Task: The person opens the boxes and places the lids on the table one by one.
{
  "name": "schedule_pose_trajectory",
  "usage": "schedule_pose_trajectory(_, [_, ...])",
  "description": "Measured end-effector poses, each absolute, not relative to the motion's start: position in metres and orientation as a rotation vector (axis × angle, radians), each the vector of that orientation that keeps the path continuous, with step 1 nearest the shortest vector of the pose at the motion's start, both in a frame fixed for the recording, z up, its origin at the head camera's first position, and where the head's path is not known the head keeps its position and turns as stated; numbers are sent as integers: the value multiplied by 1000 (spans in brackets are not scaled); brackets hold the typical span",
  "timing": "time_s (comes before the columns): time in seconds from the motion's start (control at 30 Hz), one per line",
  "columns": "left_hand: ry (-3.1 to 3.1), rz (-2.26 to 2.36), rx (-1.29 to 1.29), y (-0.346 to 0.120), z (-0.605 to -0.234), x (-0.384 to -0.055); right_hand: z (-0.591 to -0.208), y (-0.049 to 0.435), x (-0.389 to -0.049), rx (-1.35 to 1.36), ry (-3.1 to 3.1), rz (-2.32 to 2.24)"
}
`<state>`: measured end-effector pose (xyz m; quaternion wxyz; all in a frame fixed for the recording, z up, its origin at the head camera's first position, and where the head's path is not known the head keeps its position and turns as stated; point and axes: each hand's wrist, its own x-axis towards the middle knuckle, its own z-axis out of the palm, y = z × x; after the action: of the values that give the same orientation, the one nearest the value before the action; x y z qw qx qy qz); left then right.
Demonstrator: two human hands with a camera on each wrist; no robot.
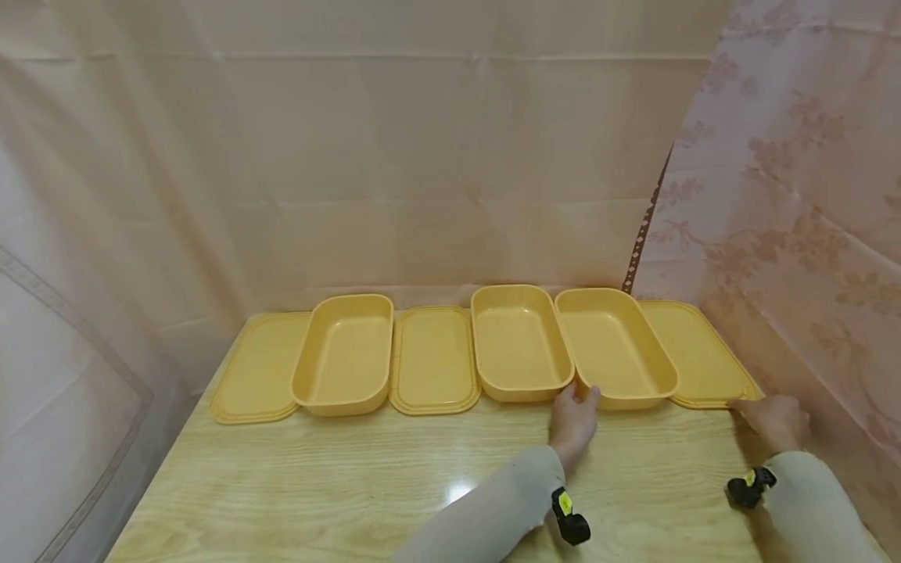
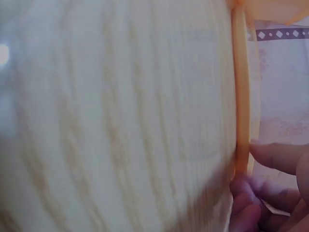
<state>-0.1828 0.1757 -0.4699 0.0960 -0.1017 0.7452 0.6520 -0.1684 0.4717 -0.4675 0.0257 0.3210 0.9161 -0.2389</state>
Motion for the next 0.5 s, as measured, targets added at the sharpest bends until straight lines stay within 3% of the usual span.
schedule_pose_trajectory(0.27, [2197, 1899, -313, 174, -469, -183, -471, 469, -168, 953, 2713, -1132])
schedule_pose_trajectory(0.5, [2153, 1936, -291, 171, -467, -182, -467, 467, -172, 886, 2682, -1158])
